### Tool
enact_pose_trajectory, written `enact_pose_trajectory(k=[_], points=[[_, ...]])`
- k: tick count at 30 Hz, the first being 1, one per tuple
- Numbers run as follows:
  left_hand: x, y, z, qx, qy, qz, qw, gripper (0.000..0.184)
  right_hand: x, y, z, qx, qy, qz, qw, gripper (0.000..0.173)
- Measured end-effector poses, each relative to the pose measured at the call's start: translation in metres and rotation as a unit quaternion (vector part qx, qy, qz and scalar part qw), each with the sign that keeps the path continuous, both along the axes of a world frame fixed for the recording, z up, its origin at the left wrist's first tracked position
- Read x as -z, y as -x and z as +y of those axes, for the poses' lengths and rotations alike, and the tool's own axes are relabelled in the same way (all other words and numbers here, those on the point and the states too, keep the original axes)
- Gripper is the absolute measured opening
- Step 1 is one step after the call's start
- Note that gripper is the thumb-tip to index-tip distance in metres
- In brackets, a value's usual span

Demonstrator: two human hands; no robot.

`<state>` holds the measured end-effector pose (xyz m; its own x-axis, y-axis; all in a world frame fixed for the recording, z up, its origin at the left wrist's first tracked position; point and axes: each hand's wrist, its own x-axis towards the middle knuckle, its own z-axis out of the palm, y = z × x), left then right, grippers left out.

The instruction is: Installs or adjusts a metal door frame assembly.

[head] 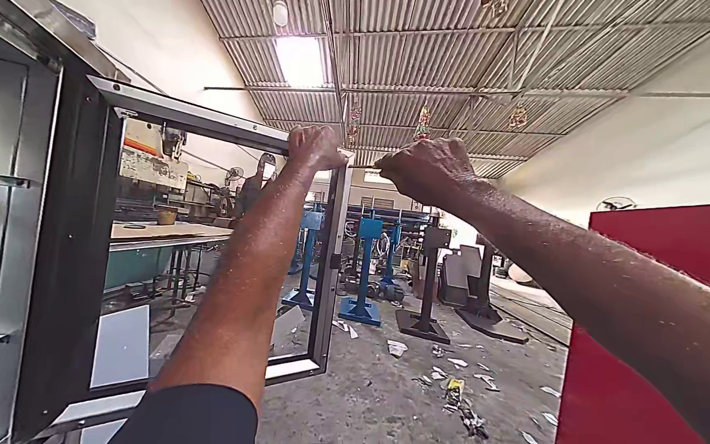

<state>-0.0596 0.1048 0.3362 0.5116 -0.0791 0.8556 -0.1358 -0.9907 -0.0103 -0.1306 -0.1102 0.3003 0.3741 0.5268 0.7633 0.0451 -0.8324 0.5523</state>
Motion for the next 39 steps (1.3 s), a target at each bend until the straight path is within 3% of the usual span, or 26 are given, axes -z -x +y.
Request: enact_pose_trajectory(k=[12,17,24,29,32,36,39], points=[[0.0,0.002,0.0,0.003,0.002,0.0,1.0,0.056,-0.008,0.014,0.014,0.051,0.025,-0.017,0.998,0.026],[0.0,0.006,-0.001,0.006,0.006,0.004,1.0,0.054,-0.012,0.016,0.02,0.044,0.032,0.026,0.998,0.024],[0.002,0.007,-0.001,0.01,0.01,0.001,1.0,0.055,-0.015,0.025,0.029,0.08,0.245,-0.085,0.962,0.019],[0.003,0.008,0.0,0.023,0.008,0.003,1.0,0.055,-0.022,0.032,0.037,0.12,0.293,-0.059,0.947,0.016],[0.003,0.006,0.0,0.025,0.007,-0.004,1.0,0.056,-0.024,0.036,0.041,0.148,0.213,0.023,0.965,0.016],[0.005,0.0,0.001,0.025,0.004,-0.007,1.0,0.053,-0.042,0.012,0.045,0.08,0.049,0.127,0.987,0.02],[0.004,-0.001,0.0,0.026,0.004,-0.005,1.0,0.053,-0.047,0.008,0.044,0.082,0.038,0.16,0.983,0.019]])
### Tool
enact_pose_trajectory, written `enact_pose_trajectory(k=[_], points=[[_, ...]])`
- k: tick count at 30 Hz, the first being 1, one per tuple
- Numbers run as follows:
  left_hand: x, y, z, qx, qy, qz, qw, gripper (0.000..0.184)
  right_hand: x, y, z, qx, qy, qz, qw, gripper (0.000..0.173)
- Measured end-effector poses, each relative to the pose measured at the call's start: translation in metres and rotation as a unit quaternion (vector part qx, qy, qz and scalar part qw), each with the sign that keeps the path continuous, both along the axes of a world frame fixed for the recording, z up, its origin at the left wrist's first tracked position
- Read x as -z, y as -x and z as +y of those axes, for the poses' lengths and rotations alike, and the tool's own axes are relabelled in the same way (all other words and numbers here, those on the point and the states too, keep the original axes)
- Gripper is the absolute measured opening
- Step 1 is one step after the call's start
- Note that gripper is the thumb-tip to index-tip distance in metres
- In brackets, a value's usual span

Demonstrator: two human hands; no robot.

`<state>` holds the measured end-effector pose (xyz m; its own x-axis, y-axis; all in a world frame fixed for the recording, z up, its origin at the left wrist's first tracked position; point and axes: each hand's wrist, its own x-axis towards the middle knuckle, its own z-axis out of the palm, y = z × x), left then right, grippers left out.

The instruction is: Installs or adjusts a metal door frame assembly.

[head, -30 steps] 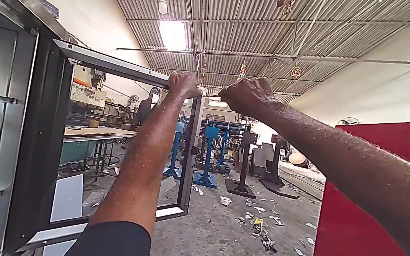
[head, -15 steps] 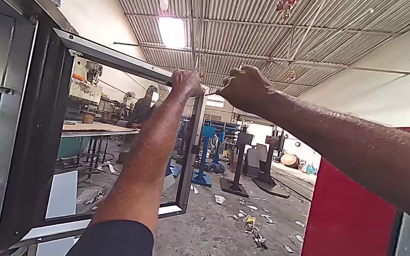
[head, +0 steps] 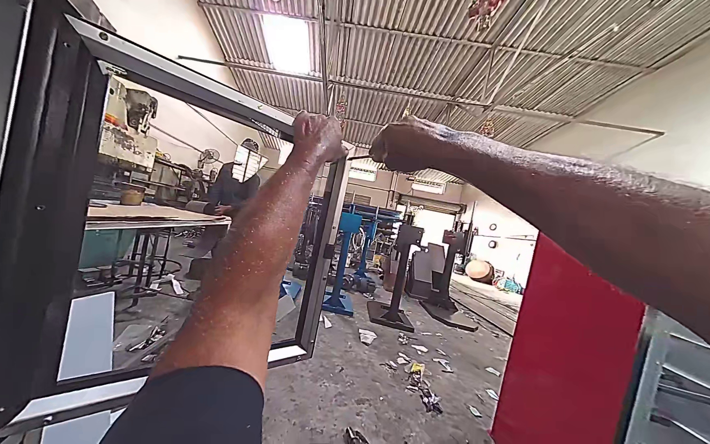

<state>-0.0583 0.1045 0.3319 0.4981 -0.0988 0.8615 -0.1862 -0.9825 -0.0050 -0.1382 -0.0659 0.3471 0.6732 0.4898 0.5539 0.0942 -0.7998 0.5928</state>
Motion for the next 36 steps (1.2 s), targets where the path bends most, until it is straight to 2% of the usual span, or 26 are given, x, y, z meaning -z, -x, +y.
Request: enact_pose_trajectory(k=[2,4,5,7,10,12,13,15,17,18,19,22,24,27,29,31,33,35,36], points=[[-0.001,0.002,0.003,-0.001,0.005,-0.001,1.0,0.053,-0.003,0.002,-0.003,0.001,0.056,-0.006,0.998,0.019],[-0.001,0.005,0.001,0.003,0.01,0.005,1.0,0.054,-0.001,0.008,-0.006,0.003,0.128,-0.021,0.992,0.03],[-0.001,0.006,0.001,0.001,0.008,0.002,1.0,0.054,0.001,0.015,-0.005,-0.003,0.164,-0.04,0.986,0.027],[0.0,0.005,0.002,-0.006,0.002,-0.004,1.0,0.054,0.005,0.022,-0.005,-0.014,0.257,-0.11,0.96,0.015],[0.0,0.006,0.0,-0.013,0.004,-0.006,1.0,0.053,0.008,0.022,-0.01,-0.014,0.367,-0.189,0.911,0.016],[-0.001,0.005,-0.002,-0.011,0.005,-0.005,1.0,0.053,0.006,0.02,-0.013,-0.025,0.311,-0.168,0.935,0.016],[0.0,0.004,-0.002,-0.011,0.004,-0.006,1.0,0.052,0.004,0.018,-0.013,-0.023,0.243,-0.134,0.96,0.02],[0.0,0.004,-0.002,0.003,0.004,-0.009,1.0,0.049,-0.004,0.019,-0.009,0.005,0.047,-0.024,0.999,0.026],[0.002,0.005,-0.001,0.018,0.008,-0.02,1.0,0.045,-0.013,0.016,-0.008,0.001,-0.159,0.085,0.984,0.031],[0.003,0.005,-0.001,0.015,0.007,-0.018,1.0,0.046,-0.013,0.015,-0.008,0.001,-0.221,0.115,0.968,0.033],[0.003,0.006,-0.001,0.01,0.006,-0.016,1.0,0.048,-0.014,0.013,-0.007,0.01,-0.224,0.129,0.966,0.035],[0.0,0.009,-0.001,0.012,0.011,-0.006,1.0,0.051,-0.013,0.01,-0.005,0.006,-0.02,0.058,0.998,0.027],[0.001,0.01,-0.001,0.007,0.012,-0.007,1.0,0.051,-0.002,0.017,-0.004,0.008,0.113,-0.014,0.993,0.028],[0.0,0.01,-0.002,0.005,0.011,-0.012,1.0,0.05,0.01,0.026,-0.013,-0.025,0.314,-0.169,0.934,0.017],[0.0,0.01,-0.002,0.0,0.007,-0.016,1.0,0.05,0.008,0.026,-0.017,-0.039,0.372,-0.21,0.903,0.016],[0.001,0.01,-0.001,0.002,0.008,-0.013,1.0,0.048,0.008,0.027,-0.013,-0.014,0.284,-0.171,0.944,0.015],[0.0,0.011,-0.004,0.007,0.013,-0.012,1.0,0.047,-0.001,0.026,-0.008,0.018,0.067,-0.067,0.995,0.024],[0.001,0.009,-0.004,0.006,0.011,-0.01,1.0,0.046,-0.009,0.027,-0.001,0.03,-0.147,0.06,0.987,0.028],[0.0,0.009,-0.003,0.002,0.01,-0.013,1.0,0.047,-0.01,0.028,0.001,0.026,-0.185,0.085,0.979,0.031]])
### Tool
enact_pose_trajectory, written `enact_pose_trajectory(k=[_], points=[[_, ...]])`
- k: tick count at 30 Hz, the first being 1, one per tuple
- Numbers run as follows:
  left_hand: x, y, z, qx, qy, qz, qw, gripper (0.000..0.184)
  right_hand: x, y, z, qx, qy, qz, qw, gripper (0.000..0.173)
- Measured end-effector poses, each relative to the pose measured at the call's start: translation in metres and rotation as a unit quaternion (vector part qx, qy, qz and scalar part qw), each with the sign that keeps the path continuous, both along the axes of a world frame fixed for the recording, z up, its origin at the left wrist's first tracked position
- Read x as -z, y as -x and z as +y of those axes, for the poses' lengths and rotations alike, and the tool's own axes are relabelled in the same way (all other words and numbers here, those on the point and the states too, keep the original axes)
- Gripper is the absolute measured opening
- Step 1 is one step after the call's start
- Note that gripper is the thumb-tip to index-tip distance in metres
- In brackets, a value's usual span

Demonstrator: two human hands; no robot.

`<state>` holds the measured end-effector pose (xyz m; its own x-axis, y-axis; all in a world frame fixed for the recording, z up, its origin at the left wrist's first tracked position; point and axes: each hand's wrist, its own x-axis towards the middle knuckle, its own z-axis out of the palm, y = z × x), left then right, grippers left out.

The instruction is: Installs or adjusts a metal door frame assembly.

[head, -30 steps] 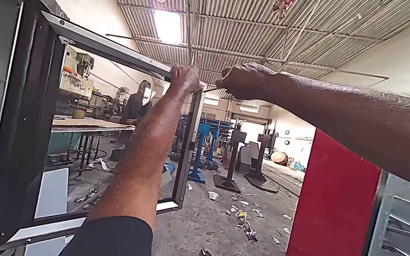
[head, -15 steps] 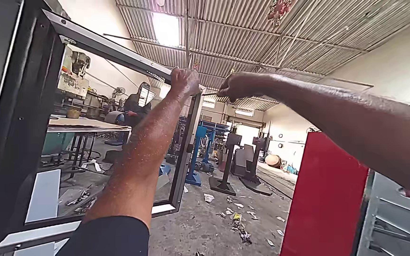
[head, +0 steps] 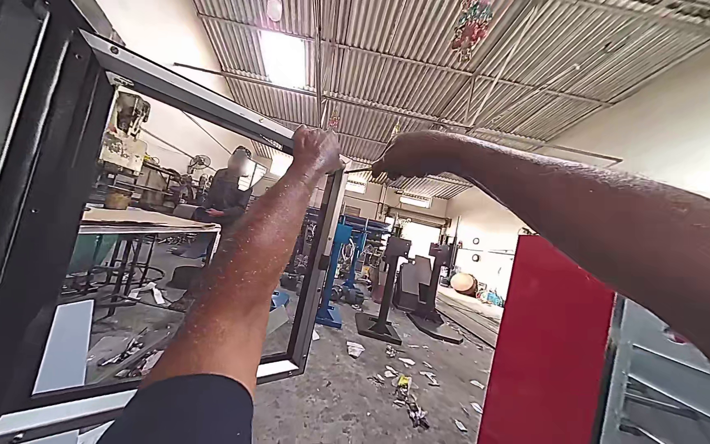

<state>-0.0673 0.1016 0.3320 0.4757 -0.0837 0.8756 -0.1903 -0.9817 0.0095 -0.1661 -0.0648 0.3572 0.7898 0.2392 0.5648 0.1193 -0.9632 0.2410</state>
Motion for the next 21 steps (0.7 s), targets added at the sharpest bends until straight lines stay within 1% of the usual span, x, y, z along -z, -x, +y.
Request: enact_pose_trajectory(k=[1,2,3,4,5,6,7,8,9,10,11,12,13,14,15,16,17,18,19,20,21], points=[[0.001,-0.001,0.0,-0.003,0.0,-0.001,1.0,0.047,0.001,0.0,0.005,0.009,0.009,0.01,1.0,0.035],[0.002,-0.002,0.001,-0.003,0.001,0.001,1.0,0.047,0.002,-0.001,0.012,0.026,0.07,-0.002,0.997,0.036],[0.002,-0.001,0.001,-0.004,0.004,0.001,1.0,0.046,0.003,-0.004,0.017,0.04,0.145,-0.03,0.988,0.031],[0.001,0.0,0.001,-0.003,0.005,0.003,1.0,0.047,0.006,-0.005,0.017,0.041,0.206,-0.06,0.976,0.023],[-0.001,0.001,0.0,-0.002,0.005,0.002,1.0,0.048,0.011,-0.005,0.014,0.035,0.262,-0.094,0.96,0.02],[0.001,0.0,0.001,-0.002,0.004,0.003,1.0,0.049,0.017,-0.003,0.011,0.019,0.315,-0.128,0.94,0.019],[0.001,0.0,0.002,-0.004,0.002,0.003,1.0,0.05,0.022,-0.002,0.008,0.001,0.375,-0.167,0.912,0.016],[0.001,-0.001,0.002,-0.006,-0.003,-0.002,1.0,0.049,0.026,0.0,0.003,-0.012,0.438,-0.206,0.875,0.013],[0.0,-0.003,0.001,-0.004,-0.008,-0.004,1.0,0.049,0.028,0.0,-0.004,-0.032,0.486,-0.235,0.841,0.012],[0.001,-0.006,0.003,-0.001,-0.011,-0.005,1.0,0.05,0.031,0.0,-0.006,-0.032,0.509,-0.248,0.824,0.013],[0.0,-0.008,0.004,0.003,-0.011,-0.005,1.0,0.051,0.031,-0.001,-0.006,-0.024,0.495,-0.244,0.834,0.013],[0.0,-0.009,0.004,0.0,-0.011,-0.004,1.0,0.052,0.03,-0.003,-0.002,-0.005,0.437,-0.219,0.872,0.015],[0.001,-0.012,0.005,-0.004,-0.011,0.0,1.0,0.053,0.028,-0.007,0.002,0.011,0.341,-0.175,0.923,0.019],[0.001,-0.015,0.004,-0.006,-0.012,0.0,1.0,0.053,0.021,-0.014,0.002,0.011,0.239,-0.135,0.962,0.023],[-0.001,-0.017,0.004,-0.007,-0.012,-0.004,1.0,0.054,0.014,-0.02,0.001,0.002,0.132,-0.084,0.988,0.027],[-0.001,-0.018,0.006,-0.007,-0.008,-0.005,1.0,0.056,0.011,-0.028,-0.004,-0.025,0.032,-0.039,0.998,0.031],[0.0,-0.018,0.009,0.002,-0.001,-0.007,1.0,0.059,0.014,-0.035,-0.01,-0.053,-0.041,-0.016,0.998,0.033],[0.001,-0.016,0.011,0.019,0.005,-0.003,1.0,0.06,0.023,-0.039,-0.016,-0.08,-0.095,-0.016,0.992,0.034],[0.001,-0.017,0.011,0.035,0.003,0.004,0.999,0.06,0.04,-0.041,-0.027,-0.115,-0.136,-0.035,0.983,0.033],[0.002,-0.024,0.012,0.065,-0.004,0.017,0.998,0.059,0.066,-0.049,-0.042,-0.172,-0.178,-0.065,0.967,0.031],[0.001,-0.038,0.014,0.133,-0.007,0.034,0.991,0.053,0.102,-0.061,-0.059,-0.244,-0.226,-0.105,0.937,0.031]])
